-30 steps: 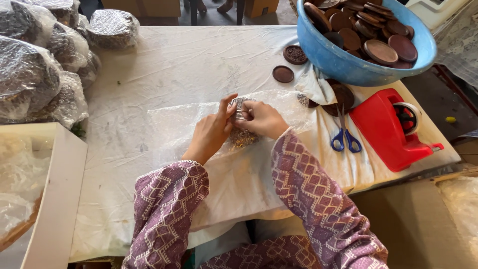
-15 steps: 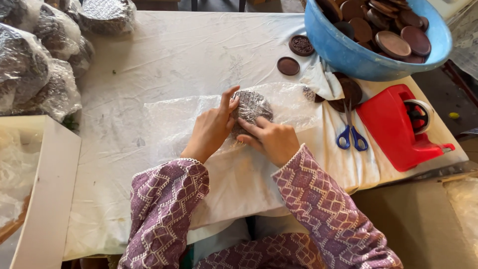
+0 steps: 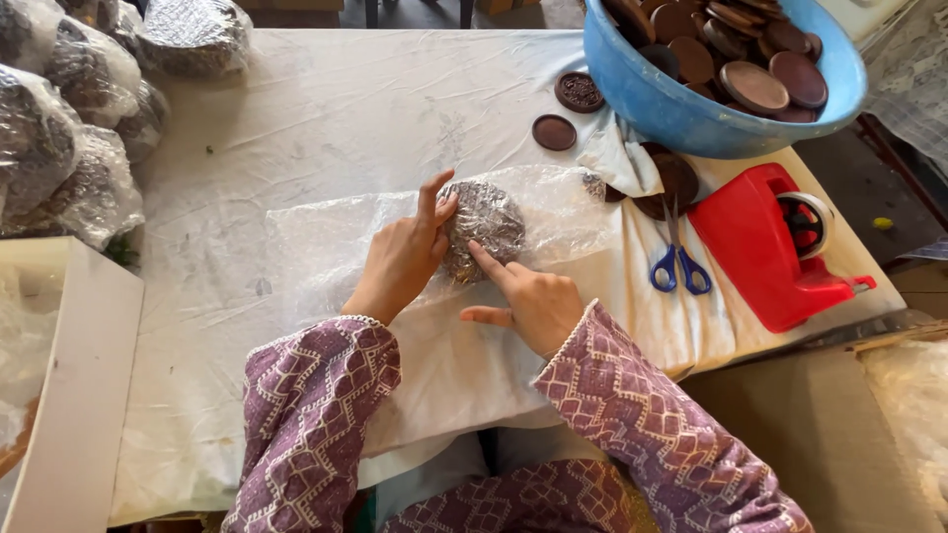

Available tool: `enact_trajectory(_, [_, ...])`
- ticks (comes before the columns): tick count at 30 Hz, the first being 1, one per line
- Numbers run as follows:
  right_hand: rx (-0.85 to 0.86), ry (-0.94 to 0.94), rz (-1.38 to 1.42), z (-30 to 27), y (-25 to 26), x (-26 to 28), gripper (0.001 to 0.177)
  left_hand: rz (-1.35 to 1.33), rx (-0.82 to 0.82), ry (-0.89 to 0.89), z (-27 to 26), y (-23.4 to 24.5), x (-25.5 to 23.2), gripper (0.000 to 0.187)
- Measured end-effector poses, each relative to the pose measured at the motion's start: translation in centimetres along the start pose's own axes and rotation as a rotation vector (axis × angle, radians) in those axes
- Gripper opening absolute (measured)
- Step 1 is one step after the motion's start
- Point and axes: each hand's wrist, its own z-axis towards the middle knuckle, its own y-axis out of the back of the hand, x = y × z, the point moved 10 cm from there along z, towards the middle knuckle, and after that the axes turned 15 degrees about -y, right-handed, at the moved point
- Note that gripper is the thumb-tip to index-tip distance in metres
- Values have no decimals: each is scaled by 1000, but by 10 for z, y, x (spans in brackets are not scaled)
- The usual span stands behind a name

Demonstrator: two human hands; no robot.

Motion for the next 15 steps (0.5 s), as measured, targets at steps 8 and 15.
enact_trajectory(8, [247, -117, 276, 8, -25, -38, 74, -1, -27, -75, 2, 5, -6, 75])
enact_trajectory(15, [295, -278, 258, 18, -43, -80, 91, 35, 11, -106, 2, 1, -11, 67])
